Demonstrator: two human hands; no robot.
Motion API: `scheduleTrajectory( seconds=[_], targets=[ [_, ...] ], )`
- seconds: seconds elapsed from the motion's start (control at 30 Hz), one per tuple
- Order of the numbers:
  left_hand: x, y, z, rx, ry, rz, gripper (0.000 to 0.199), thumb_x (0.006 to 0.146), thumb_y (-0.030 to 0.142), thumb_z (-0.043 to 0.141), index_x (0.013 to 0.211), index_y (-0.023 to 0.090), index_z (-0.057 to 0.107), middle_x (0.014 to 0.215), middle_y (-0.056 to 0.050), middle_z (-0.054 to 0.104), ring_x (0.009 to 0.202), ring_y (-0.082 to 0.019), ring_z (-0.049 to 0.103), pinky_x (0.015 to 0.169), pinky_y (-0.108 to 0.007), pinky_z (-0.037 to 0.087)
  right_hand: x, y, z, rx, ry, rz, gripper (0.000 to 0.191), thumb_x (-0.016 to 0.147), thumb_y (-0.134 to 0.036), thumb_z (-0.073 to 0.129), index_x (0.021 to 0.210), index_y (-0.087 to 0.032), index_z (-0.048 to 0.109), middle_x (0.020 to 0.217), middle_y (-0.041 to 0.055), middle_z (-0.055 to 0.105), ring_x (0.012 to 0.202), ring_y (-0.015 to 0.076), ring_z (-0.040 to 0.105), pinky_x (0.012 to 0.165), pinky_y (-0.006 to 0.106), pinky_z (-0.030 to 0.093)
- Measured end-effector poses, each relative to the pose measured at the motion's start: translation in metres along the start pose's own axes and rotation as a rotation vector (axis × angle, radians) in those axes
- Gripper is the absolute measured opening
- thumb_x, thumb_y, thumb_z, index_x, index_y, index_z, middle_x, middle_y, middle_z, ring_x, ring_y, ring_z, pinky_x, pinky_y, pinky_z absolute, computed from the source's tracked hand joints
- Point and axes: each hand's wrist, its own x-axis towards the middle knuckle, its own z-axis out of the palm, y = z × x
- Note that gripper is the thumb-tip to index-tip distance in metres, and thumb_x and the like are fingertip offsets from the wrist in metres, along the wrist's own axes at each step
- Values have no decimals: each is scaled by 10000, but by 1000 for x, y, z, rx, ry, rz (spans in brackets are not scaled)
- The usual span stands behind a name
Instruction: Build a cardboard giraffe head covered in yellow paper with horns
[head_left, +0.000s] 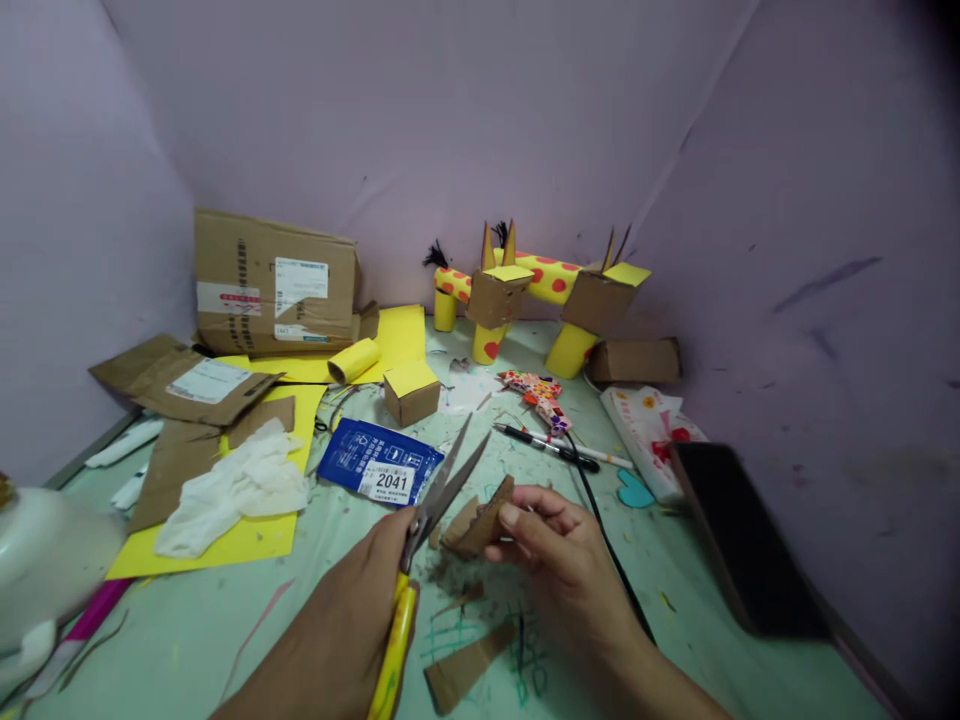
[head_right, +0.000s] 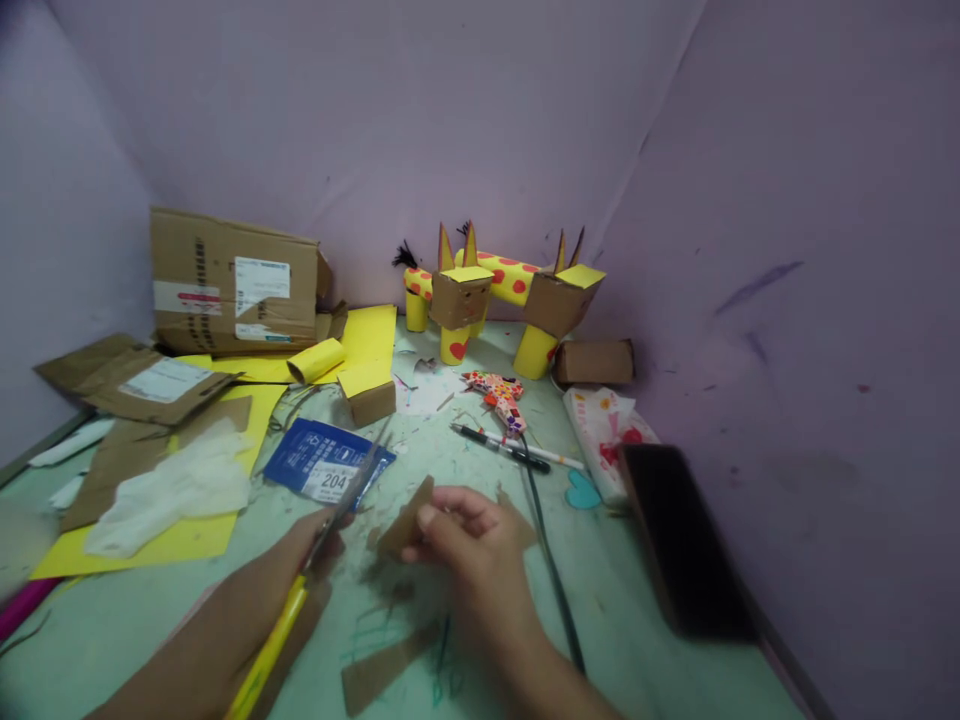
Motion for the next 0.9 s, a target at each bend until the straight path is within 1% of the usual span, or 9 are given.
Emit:
scheduleTrajectory(
  seconds=[0.1,0.2,0.27,0.33,0.43,0.53,0.63,0.8,0.9],
  targets=[
    [1,-1,-2,86,-44,-34,377,743,228,492,1109,269,574,964,-46,677,870,-242,626,763,-314,468,0,-2,2,2,-1,1,292,504,-315,826,695,-140,691,613,21,673,510,113,596,479,218,517],
    [5,-1,-2,89,-83,-134,255,769,310,516,1011,257,576,832,-11,670,746,-198,625,664,-260,474,-1,-2,4,10,-17,28,279,496,-313,825,668,-141,688,582,11,655,478,94,556,435,189,478],
    [8,1,0,1,-42,-196,209,735,322,559,925,238,570,752,9,645,666,-170,607,594,-230,467,-3,-1,6,10,-12,73,273,491,-302,824,660,-139,685,576,8,647,459,85,531,395,169,437],
    [12,3,3,-135,9,-202,201,700,307,588,879,221,555,688,28,607,600,-143,572,543,-210,449,-6,0,9,7,-7,133,270,483,-287,823,653,-132,682,561,4,635,440,73,507,360,147,384],
    [15,4,6,-309,-21,-200,237,679,311,616,872,207,526,627,52,548,506,-100,484,466,-191,391,-8,2,11,3,-14,190,254,485,-261,819,639,-126,668,527,-15,610,414,47,472,351,127,333],
    [17,0,5,-385,-81,-247,263,682,301,630,884,207,490,601,70,505,442,-71,415,428,-188,347,-8,5,12,1,-32,234,262,491,-259,815,644,-125,649,533,-28,603,412,42,476,386,138,379],
    [18,-2,4,-429,-117,-285,278,695,299,628,902,214,463,602,73,489,428,-69,411,414,-194,330,-7,6,12,3,-46,261,288,491,-265,812,667,-124,633,525,-35,593,435,60,507,407,159,436],
    [17,4,6,-383,-66,-258,295,672,308,650,883,201,476,619,57,507,448,-73,427,431,-204,337,-7,6,12,16,-48,249,273,514,-253,795,674,-117,620,512,-35,590,430,58,510,391,150,459],
    [15,8,9,-372,-49,-278,288,672,322,647,875,208,477,602,66,488,450,-75,417,440,-205,338,-8,6,12,28,-55,242,259,526,-246,787,670,-119,613,519,-27,602,413,54,505,338,128,433]
  ],
)
